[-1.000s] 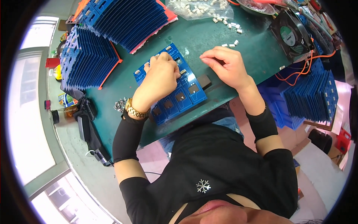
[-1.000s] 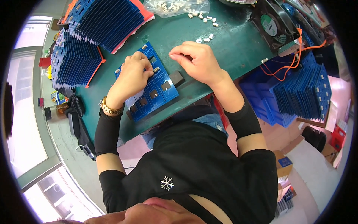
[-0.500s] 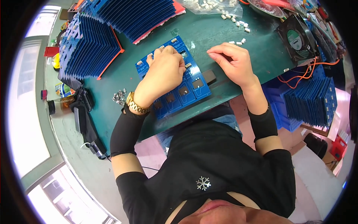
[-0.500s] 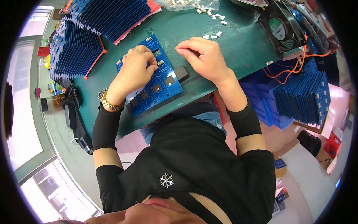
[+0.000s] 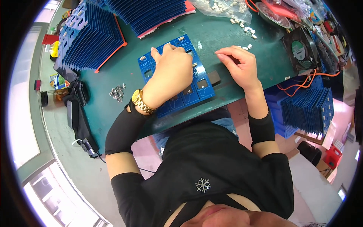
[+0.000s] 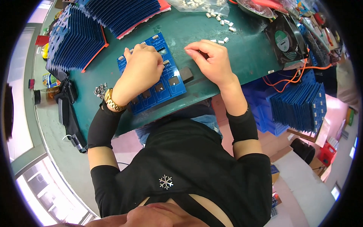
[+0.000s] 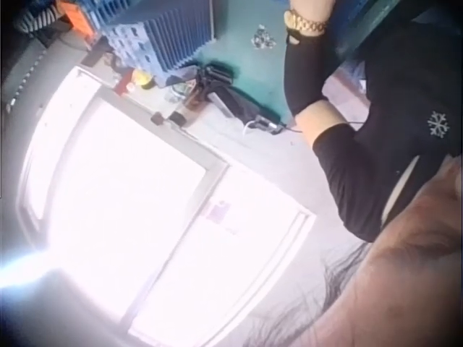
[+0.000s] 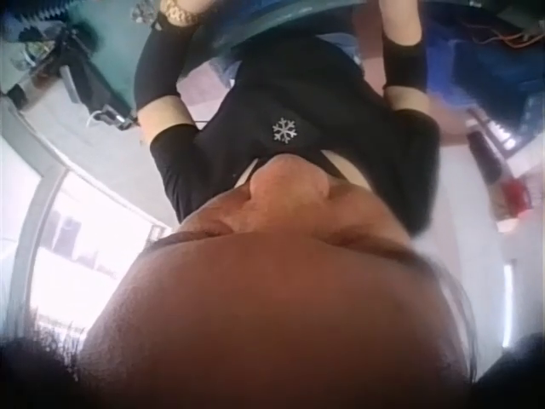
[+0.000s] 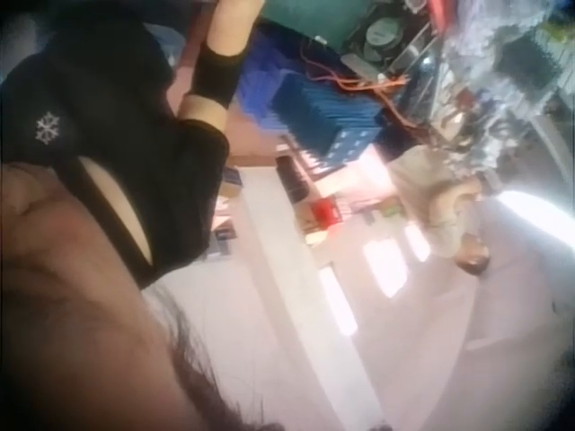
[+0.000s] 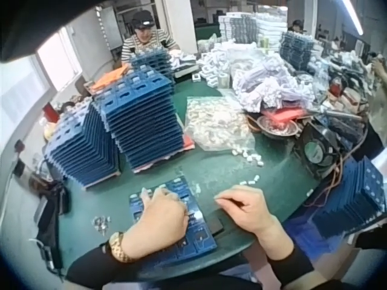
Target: The person assembles small white plastic parts into blue component housings by hand on a workbench.
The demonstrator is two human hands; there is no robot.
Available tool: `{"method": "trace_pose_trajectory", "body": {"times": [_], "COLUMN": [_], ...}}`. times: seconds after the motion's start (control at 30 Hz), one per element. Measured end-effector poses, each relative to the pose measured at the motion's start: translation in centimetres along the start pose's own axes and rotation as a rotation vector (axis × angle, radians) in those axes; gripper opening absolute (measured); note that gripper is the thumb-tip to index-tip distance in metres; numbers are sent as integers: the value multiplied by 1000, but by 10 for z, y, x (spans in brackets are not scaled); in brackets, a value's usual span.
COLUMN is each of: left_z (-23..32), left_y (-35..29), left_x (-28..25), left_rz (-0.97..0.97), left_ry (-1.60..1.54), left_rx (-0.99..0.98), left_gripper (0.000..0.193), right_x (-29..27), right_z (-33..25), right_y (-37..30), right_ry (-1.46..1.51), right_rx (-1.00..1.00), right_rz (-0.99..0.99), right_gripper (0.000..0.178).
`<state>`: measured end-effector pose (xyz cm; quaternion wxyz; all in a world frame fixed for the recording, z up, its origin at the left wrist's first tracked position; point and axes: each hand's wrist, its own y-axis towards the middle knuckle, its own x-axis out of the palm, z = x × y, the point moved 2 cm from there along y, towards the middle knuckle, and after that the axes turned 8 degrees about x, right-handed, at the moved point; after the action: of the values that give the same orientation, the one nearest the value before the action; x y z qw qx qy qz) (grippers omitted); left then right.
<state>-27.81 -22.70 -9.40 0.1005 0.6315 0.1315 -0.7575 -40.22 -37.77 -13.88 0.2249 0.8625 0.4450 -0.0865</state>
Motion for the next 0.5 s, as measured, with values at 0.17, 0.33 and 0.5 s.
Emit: {"method": "trace_pose_trajectory", "body": {"times": [0.17,0.33,0.5], "left_z": [4,-3,-12], "left_y": [-1,-6,-21], "left_x": [4,11,4], "left_rz": [-6,74,155], "left_ry": [180,-2,-92], "left_rx": [57,57,57], "left_gripper": [14,10,16], "right_x": [2,6,6], "right_z": [4,3,8], "right_y": [0,-1,-1], "right_ry": [-17,-24,-4], "right_rx": [-5,0,17], "right_rz": [27,18,37], "right_gripper": [7,7,6]}}
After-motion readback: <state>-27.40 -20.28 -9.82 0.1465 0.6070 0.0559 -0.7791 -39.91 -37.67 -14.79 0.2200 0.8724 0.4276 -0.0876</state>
